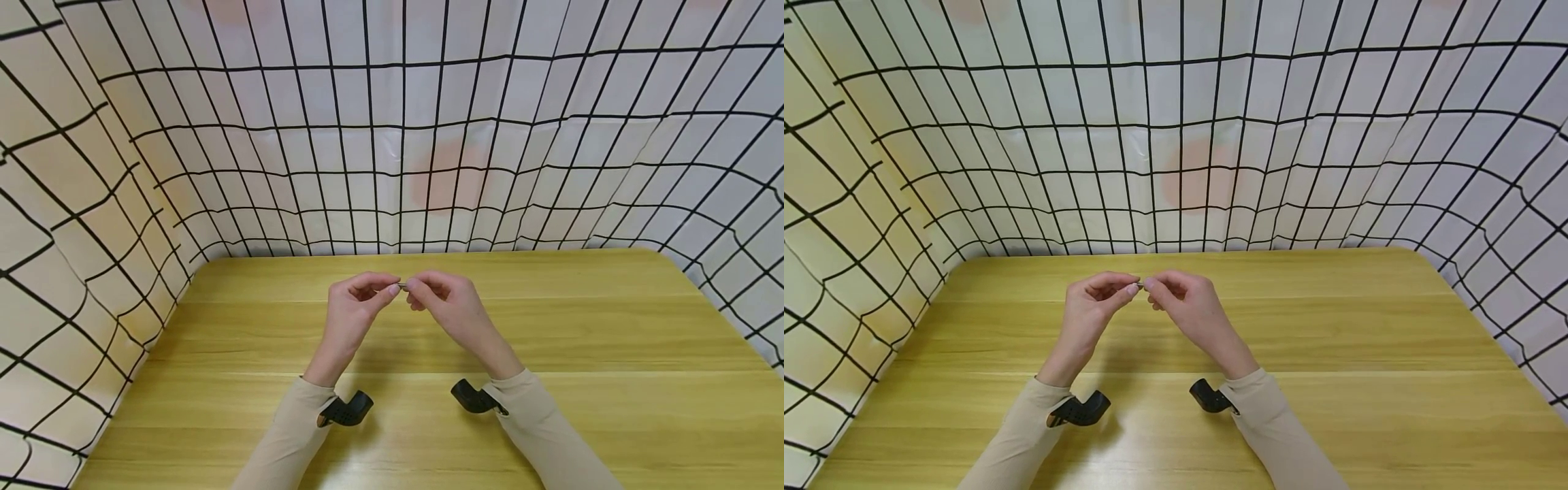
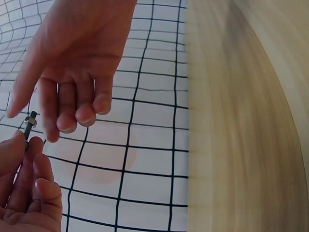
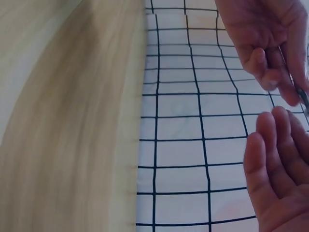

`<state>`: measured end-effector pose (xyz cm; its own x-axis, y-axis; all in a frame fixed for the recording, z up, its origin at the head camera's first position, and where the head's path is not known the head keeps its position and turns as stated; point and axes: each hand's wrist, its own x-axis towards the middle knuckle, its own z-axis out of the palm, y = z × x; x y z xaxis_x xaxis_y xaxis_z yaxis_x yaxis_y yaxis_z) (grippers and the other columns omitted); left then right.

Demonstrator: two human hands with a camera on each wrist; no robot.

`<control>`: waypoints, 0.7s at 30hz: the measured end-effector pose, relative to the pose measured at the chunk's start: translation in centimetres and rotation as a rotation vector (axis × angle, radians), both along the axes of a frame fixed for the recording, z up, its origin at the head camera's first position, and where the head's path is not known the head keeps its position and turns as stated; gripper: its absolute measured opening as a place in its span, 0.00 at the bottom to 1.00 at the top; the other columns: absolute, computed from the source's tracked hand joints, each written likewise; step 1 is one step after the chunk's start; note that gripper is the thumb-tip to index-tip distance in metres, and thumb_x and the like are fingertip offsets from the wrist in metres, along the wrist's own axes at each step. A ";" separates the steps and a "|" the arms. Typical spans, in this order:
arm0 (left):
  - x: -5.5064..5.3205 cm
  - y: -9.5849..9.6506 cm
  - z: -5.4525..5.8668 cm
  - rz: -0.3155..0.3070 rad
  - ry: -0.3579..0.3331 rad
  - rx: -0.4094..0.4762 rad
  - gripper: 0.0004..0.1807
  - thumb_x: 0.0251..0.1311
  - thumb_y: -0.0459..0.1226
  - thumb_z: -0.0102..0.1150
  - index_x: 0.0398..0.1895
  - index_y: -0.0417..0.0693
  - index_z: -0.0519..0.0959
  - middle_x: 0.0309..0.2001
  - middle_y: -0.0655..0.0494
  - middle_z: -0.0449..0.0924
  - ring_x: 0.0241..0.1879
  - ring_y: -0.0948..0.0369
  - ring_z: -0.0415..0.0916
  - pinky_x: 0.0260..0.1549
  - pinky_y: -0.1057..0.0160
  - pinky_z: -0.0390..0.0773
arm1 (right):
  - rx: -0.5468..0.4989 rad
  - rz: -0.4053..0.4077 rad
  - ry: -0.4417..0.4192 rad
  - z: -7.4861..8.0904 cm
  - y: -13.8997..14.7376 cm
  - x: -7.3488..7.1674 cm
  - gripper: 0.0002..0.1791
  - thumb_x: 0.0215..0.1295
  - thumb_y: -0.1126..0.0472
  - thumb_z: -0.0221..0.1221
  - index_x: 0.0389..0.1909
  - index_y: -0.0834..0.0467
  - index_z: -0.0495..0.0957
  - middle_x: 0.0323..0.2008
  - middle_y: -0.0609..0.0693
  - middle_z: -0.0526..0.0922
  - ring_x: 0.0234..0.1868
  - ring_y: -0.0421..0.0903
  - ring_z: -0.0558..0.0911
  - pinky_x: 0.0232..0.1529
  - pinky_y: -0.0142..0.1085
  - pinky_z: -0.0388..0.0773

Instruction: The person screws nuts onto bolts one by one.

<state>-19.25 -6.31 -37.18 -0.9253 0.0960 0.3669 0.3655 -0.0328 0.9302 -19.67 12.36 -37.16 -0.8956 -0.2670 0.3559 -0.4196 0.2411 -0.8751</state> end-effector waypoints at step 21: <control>-0.2 0.0 -0.2 0.006 -0.014 0.033 0.08 0.60 0.33 0.68 0.40 0.39 0.87 0.37 0.49 0.85 0.29 0.60 0.74 0.31 0.66 0.72 | -0.013 0.041 0.142 2.7 -0.4 1.8 0.07 0.66 0.73 0.61 0.43 0.63 0.79 0.38 0.54 0.82 0.39 0.48 0.81 0.42 0.37 0.77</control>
